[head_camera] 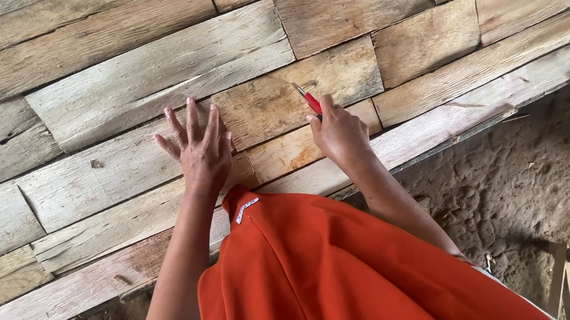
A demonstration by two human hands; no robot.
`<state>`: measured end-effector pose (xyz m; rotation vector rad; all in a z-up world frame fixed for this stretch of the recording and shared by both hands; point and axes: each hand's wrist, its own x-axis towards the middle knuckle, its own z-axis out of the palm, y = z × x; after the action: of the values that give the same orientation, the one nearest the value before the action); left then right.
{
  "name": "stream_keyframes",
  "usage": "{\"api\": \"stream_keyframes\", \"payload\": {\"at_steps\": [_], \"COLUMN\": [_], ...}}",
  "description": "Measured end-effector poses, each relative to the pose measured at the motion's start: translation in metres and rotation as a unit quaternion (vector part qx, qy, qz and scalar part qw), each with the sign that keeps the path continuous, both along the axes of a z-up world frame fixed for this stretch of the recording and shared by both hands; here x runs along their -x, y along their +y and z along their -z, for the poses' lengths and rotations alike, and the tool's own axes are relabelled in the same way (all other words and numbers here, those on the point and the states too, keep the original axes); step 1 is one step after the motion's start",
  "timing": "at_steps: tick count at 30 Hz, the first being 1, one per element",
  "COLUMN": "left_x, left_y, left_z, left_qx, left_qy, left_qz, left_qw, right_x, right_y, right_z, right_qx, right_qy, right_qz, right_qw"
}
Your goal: The person uses a red utility knife to scrape the surface of a wooden plank wall. They move the knife along the wood grain, removing loose material and debris from the planks.
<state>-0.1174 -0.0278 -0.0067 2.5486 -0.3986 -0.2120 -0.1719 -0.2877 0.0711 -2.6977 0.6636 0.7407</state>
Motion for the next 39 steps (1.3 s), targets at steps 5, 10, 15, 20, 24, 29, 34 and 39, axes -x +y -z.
{"api": "stream_keyframes", "payload": {"at_steps": [5,10,15,20,24,29,34,39], "left_x": [-0.001,0.001,0.0,0.0,0.0,0.0,0.0,0.0], "left_y": [-0.001,-0.001,-0.001,-0.003,-0.002,-0.003,-0.002,-0.003], "left_z": [0.001,0.001,-0.001,0.0,-0.002,-0.001,-0.002,-0.002], "left_qx": [-0.002,-0.005,-0.006,-0.011,-0.002,0.007,0.011,0.015], "left_qy": [-0.005,-0.005,-0.025,-0.019,-0.014,-0.028,-0.034,-0.046], "left_qz": [-0.004,-0.009,-0.004,-0.011,-0.01,-0.017,-0.018,-0.016], "left_qw": [1.0,1.0,1.0,1.0,1.0,0.999,0.999,0.999], "right_x": [-0.004,0.003,0.012,0.018,0.02,0.018,0.017,0.017], "right_y": [0.0,-0.019,-0.048,-0.073,-0.081,-0.076,-0.077,-0.08], "right_z": [-0.009,-0.013,-0.012,0.002,0.011,0.004,0.003,0.007], "right_qx": [-0.018,-0.024,0.015,0.045,0.041,0.034,0.036,0.039], "right_qy": [0.016,0.012,0.031,0.031,0.025,0.02,0.023,0.016], "right_qz": [0.006,0.027,0.08,0.104,0.115,0.118,0.113,0.117], "right_qw": [1.0,0.999,0.996,0.993,0.992,0.992,0.993,0.992]}}
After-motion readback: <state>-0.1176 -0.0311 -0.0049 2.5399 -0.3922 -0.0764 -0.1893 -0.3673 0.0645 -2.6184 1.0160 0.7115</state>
